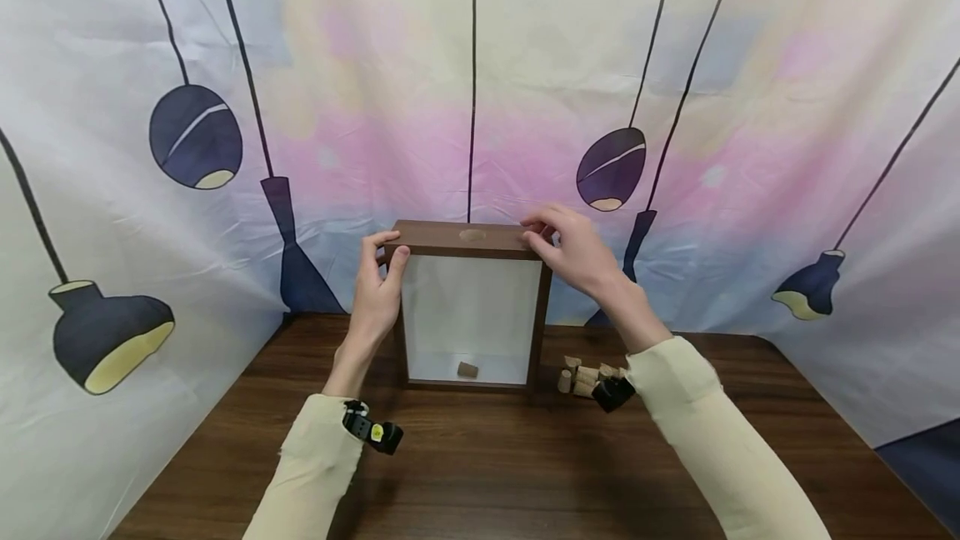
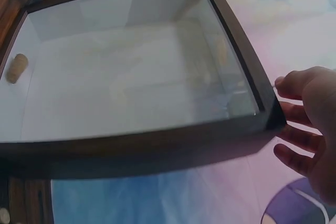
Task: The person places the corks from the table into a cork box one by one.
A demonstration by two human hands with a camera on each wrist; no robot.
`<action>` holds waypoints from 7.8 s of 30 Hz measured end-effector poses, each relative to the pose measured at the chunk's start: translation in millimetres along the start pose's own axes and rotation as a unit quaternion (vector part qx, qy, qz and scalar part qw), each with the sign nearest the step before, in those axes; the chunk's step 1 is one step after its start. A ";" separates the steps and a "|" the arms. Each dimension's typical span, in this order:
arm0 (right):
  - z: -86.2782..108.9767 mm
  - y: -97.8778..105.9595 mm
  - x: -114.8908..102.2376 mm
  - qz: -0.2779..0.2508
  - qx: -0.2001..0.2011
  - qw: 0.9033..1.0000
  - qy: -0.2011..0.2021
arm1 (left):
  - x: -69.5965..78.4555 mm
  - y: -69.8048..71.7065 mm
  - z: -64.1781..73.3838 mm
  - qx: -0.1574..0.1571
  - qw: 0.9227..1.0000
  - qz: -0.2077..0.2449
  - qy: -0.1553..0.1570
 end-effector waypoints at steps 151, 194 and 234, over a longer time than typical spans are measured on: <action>157.8 -27.8 133.7 0.024 -0.115 0.984 -0.131 | -0.9 0.3 -0.4 0.010 1.000 0.010 0.000; 79.4 32.7 57.9 0.054 -0.001 0.999 0.001 | -2.1 0.2 -0.9 0.007 1.000 0.007 0.001; -9.2 10.9 -20.6 0.017 -0.022 0.996 0.081 | -5.0 0.0 2.8 0.004 1.000 0.015 0.003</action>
Point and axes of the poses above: each hand's wrist, its own z-axis away from the middle knuckle, its own y-axis out of the back of the hand, x = y × z, the point moved 5 cm from there along -z, towards the middle knuckle, and after that the axes turned 3 degrees about -x, right-handed, at the moved point
